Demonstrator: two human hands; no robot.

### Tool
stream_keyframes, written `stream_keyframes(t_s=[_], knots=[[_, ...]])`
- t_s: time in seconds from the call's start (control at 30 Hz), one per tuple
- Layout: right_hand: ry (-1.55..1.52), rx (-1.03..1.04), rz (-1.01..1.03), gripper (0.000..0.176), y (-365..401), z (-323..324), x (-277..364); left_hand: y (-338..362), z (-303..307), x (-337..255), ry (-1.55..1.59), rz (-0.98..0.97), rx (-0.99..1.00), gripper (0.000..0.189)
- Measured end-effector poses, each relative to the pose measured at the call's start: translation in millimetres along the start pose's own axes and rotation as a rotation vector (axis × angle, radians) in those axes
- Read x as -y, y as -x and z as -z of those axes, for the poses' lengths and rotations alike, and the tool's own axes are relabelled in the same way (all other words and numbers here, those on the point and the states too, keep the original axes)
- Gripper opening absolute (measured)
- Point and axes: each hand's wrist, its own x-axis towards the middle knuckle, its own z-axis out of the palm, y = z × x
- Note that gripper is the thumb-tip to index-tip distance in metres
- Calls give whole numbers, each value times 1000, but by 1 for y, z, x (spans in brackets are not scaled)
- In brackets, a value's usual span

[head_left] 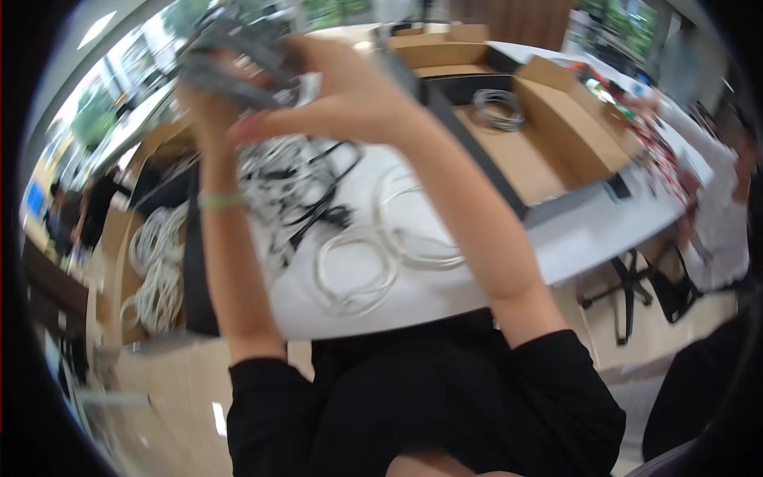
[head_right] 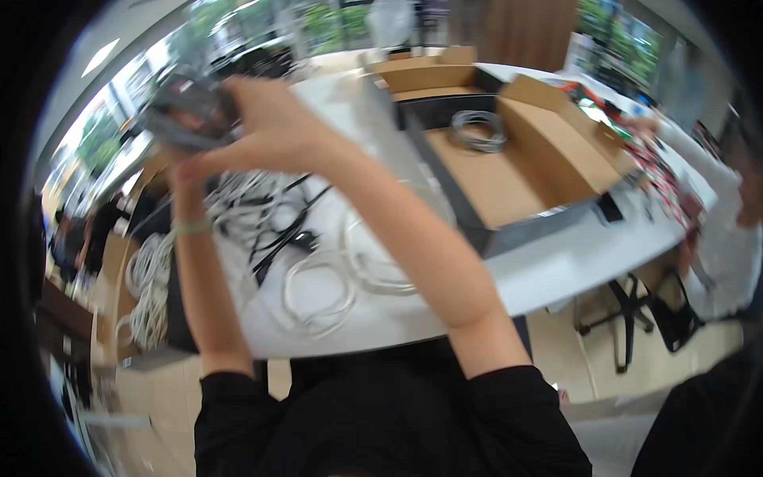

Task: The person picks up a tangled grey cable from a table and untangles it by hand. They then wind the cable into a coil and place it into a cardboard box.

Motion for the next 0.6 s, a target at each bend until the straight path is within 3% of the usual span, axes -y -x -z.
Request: stream_keyframes(t_s=[0.03,0.07,0.1,0.17,0.23,0.37,0.4,0.53,0.57,0.6], knots=[[-45,-11,-57,70,2,1,6,-1,6,-4,59,158,-64,17],[188,11,-202,69,-9,-1,25,-4,12,2,-68,178,-107,24],[406,33,-359,69,-20,-5,39,3,7,6,514,479,-231,33],[-95,-348,190,59,-2,-12,7,-23,12,-30,564,587,-289,36],[-49,-388,128,51,-2,-12,5,-30,17,-37,215,605,-81,40],[-135,-434,80,34,-5,-7,-10,-47,19,-71,130,610,6,34],[-259,-446,25,30,-3,-6,-8,-51,16,-83,234,636,-19,19],[-122,-485,75,25,-4,1,-13,-37,-9,-72,545,712,-85,22],[-416,-519,63,22,-3,3,-8,-39,-17,-81,584,707,-112,22],[-718,-541,52,18,-3,4,-5,-43,-23,-91,965,982,-179,24]])
